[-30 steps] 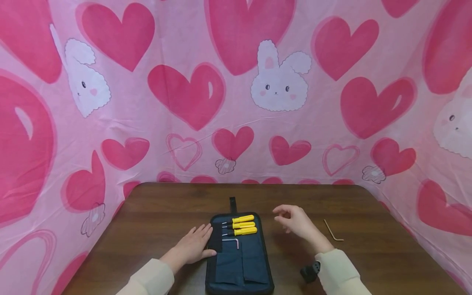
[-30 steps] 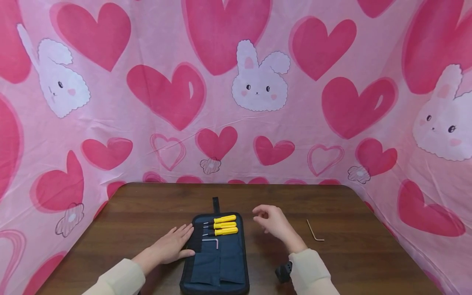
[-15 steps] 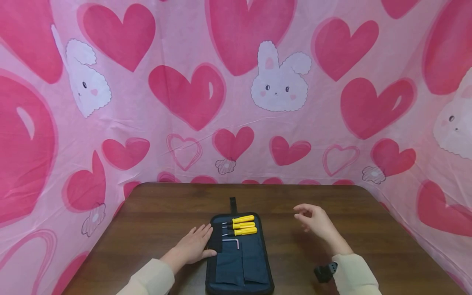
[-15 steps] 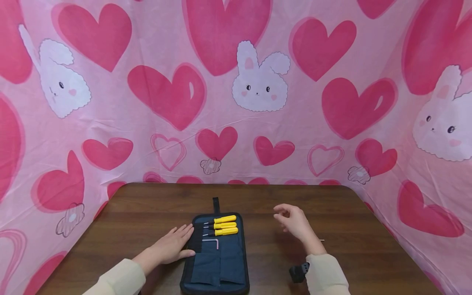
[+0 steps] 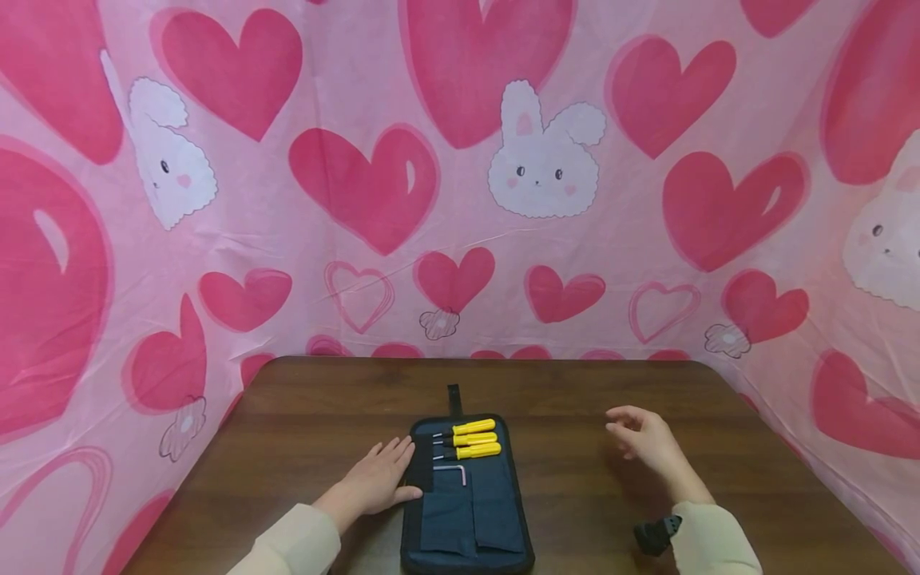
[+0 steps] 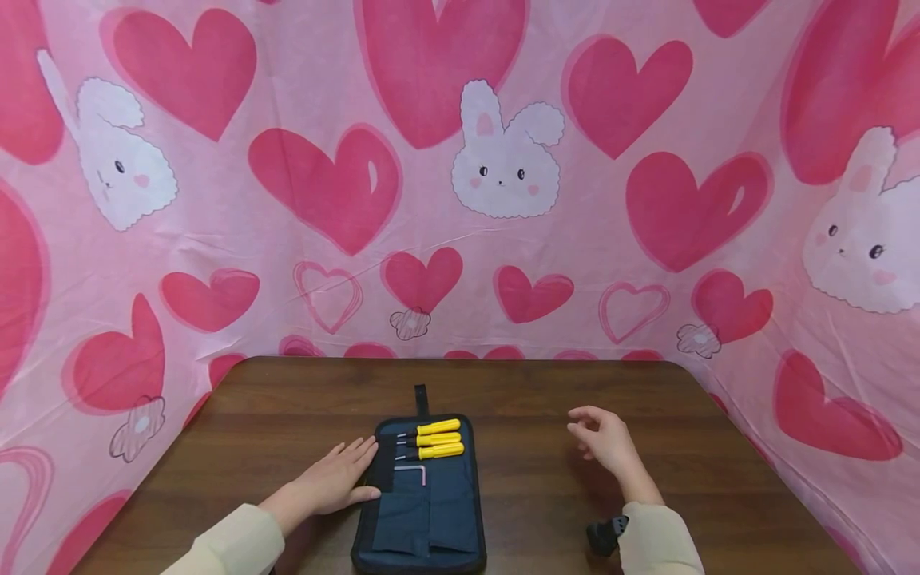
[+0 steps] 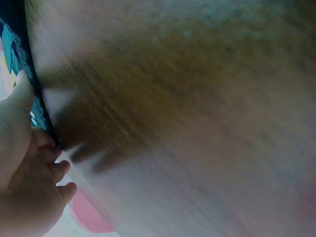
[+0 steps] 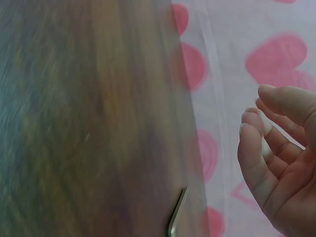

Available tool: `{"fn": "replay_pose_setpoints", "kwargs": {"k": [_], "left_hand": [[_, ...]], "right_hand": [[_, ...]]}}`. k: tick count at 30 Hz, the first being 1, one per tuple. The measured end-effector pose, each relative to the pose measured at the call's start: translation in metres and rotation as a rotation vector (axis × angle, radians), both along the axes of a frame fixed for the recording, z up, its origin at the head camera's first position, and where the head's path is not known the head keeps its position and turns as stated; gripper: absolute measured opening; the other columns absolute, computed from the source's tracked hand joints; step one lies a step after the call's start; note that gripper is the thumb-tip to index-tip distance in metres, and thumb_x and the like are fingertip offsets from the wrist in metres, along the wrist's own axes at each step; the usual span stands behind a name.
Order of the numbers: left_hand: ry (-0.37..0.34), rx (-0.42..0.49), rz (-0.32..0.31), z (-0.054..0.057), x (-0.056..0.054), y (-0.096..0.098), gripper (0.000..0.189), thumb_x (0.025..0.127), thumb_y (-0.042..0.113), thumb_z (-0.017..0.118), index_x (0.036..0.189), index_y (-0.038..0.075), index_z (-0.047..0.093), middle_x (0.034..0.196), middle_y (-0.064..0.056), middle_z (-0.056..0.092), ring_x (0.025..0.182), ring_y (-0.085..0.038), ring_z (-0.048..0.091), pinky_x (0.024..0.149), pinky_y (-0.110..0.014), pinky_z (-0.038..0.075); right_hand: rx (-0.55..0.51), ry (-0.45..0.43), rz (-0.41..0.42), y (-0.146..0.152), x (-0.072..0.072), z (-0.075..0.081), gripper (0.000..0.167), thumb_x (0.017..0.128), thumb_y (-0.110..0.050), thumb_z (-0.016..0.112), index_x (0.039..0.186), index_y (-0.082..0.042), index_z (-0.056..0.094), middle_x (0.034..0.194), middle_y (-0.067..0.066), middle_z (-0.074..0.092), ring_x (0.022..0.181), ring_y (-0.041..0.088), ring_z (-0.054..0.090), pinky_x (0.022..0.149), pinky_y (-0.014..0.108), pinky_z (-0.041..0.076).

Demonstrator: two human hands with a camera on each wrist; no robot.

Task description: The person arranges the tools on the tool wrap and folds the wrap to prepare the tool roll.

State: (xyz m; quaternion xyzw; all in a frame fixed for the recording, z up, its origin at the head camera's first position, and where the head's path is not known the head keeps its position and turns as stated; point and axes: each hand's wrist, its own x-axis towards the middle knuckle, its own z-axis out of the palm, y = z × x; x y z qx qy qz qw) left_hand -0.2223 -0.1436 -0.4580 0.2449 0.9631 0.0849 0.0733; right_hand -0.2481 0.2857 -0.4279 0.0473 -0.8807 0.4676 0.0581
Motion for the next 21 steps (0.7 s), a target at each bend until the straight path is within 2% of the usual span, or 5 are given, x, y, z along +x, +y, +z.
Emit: {"fn": "replay_pose_setpoints", "kwargs": {"k": [6, 12, 21], "left_hand": [[-0.006, -0.003, -0.003, 0.002, 0.001, 0.0, 0.076, 0.084, 0.052, 0.057, 0.135, -0.003, 0.042, 0.141, -0.018, 0.037, 0.13, -0.034, 0.031, 0.104, -0.051, 0.023], [0.006, -0.013, -0.005, -0.001, -0.001, 0.0, 0.076, 0.084, 0.053, 0.056, 0.135, -0.003, 0.042, 0.14, -0.017, 0.038, 0.13, -0.034, 0.031, 0.104, -0.051, 0.024], [0.012, 0.008, -0.019, -0.004, -0.002, -0.002, 0.077, 0.084, 0.053, 0.056, 0.135, -0.003, 0.041, 0.141, -0.018, 0.037, 0.13, -0.034, 0.031, 0.103, -0.052, 0.024]], "right_hand": [[0.006, -0.018, -0.043, 0.015, 0.001, -0.008, 0.029, 0.088, -0.007, 0.061, 0.111, 0.009, 0.057, 0.086, 0.019, 0.061, 0.062, 0.024, 0.057, 0.05, 0.033, 0.052], [0.012, -0.037, -0.08, 0.028, 0.004, -0.014, 0.031, 0.088, -0.008, 0.061, 0.112, 0.01, 0.055, 0.085, 0.016, 0.061, 0.062, 0.023, 0.057, 0.051, 0.032, 0.052], [0.075, -0.071, -0.111, 0.043, 0.006, -0.021, 0.032, 0.088, -0.012, 0.062, 0.11, 0.011, 0.055, 0.07, 0.006, 0.052, 0.06, 0.018, 0.052, 0.051, 0.032, 0.05]]}}
